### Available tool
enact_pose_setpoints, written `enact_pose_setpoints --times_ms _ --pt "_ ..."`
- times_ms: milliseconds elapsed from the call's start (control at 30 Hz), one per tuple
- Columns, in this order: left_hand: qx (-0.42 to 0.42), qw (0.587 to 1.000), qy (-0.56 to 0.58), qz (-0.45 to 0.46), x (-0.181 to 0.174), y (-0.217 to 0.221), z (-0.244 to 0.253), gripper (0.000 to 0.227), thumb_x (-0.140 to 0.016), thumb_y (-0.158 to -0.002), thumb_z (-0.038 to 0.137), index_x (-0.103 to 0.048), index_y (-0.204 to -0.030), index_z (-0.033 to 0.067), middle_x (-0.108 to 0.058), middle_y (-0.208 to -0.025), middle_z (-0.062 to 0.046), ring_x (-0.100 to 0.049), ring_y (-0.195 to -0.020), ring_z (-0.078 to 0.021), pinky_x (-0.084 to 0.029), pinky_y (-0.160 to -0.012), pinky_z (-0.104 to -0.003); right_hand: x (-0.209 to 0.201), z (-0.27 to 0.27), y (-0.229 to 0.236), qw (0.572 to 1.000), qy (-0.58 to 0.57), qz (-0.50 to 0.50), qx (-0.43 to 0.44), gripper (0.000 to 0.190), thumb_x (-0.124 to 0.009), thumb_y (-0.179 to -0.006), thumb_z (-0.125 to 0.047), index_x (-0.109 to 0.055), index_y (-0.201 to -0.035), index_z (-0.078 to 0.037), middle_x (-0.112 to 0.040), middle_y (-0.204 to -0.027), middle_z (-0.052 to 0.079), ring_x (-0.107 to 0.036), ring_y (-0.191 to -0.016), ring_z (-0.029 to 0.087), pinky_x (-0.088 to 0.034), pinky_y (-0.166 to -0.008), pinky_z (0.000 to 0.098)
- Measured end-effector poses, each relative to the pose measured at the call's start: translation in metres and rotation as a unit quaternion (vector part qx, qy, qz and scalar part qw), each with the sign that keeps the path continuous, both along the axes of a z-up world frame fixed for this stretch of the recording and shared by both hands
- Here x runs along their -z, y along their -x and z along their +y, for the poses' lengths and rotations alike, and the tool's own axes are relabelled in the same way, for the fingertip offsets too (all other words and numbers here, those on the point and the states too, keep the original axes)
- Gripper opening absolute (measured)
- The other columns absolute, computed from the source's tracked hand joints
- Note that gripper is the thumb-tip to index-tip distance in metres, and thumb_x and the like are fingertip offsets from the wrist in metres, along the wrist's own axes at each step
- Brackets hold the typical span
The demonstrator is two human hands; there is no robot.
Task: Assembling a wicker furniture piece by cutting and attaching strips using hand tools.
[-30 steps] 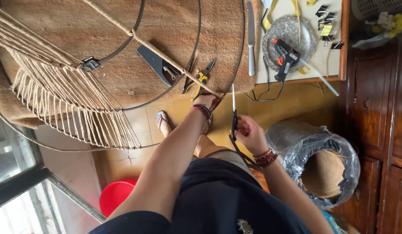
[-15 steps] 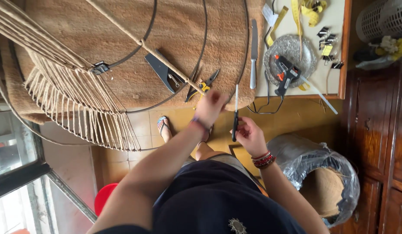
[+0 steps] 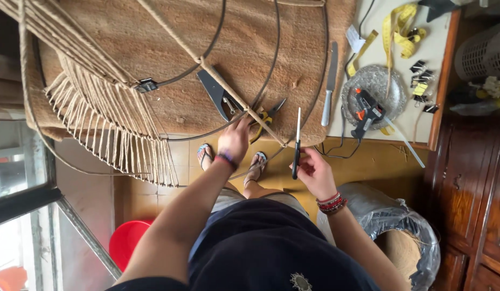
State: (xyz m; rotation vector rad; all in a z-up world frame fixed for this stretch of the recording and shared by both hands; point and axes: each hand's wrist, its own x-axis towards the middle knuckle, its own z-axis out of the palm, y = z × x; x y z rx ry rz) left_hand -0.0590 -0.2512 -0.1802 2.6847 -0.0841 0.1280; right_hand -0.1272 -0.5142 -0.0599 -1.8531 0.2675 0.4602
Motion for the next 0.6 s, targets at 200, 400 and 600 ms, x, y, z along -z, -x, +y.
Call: enact_pose_setpoints --times_ms 200,400,600 --pt "0.074 0.995 -0.046 -0.039 0.065 -0.046 -0.016 0.021 -0.059 -0.101 0.033 -0.066 -0.121 0.0345 -0.052 -0.119 0.004 -0.072 -0.09 -0.0218 -0.065 -0.075 -0.035 -0.003 0.019 -0.016 0.999 -0.007 0.003 -0.034 0.056 -0.083 -0.085 -0.016 -0.062 -0.136 -0.009 -0.078 -0.094 0.011 -0.066 -0.072 0.013 -0.055 -0.063 0.0229" --pt "0.031 0.997 -0.039 -0.055 0.005 -0.061 -0.024 0.02 -0.054 -0.103 0.044 -0.065 -0.099 0.0283 -0.058 -0.102 0.007 -0.074 -0.082 -0.019 -0.062 -0.067 -0.032 -0.006 0.027 -0.027 0.998 0.001 0.005 -0.063 0.056 -0.085 -0.083 -0.019 -0.064 -0.133 -0.009 -0.077 -0.09 0.01 -0.067 -0.071 0.013 -0.054 -0.064 0.0225" --pt "-0.136 0.974 0.147 -0.104 0.005 -0.009 0.042 0.01 -0.067 -0.089 0.038 -0.068 -0.096 0.0308 -0.057 -0.107 0.0 -0.064 -0.097 -0.0274 -0.053 -0.077 -0.04 -0.012 0.036 -0.042 0.989 0.048 -0.042 -0.136 0.052 -0.083 -0.085 -0.016 -0.062 -0.131 -0.004 -0.078 -0.09 0.014 -0.071 -0.069 0.017 -0.059 -0.06 0.0273"
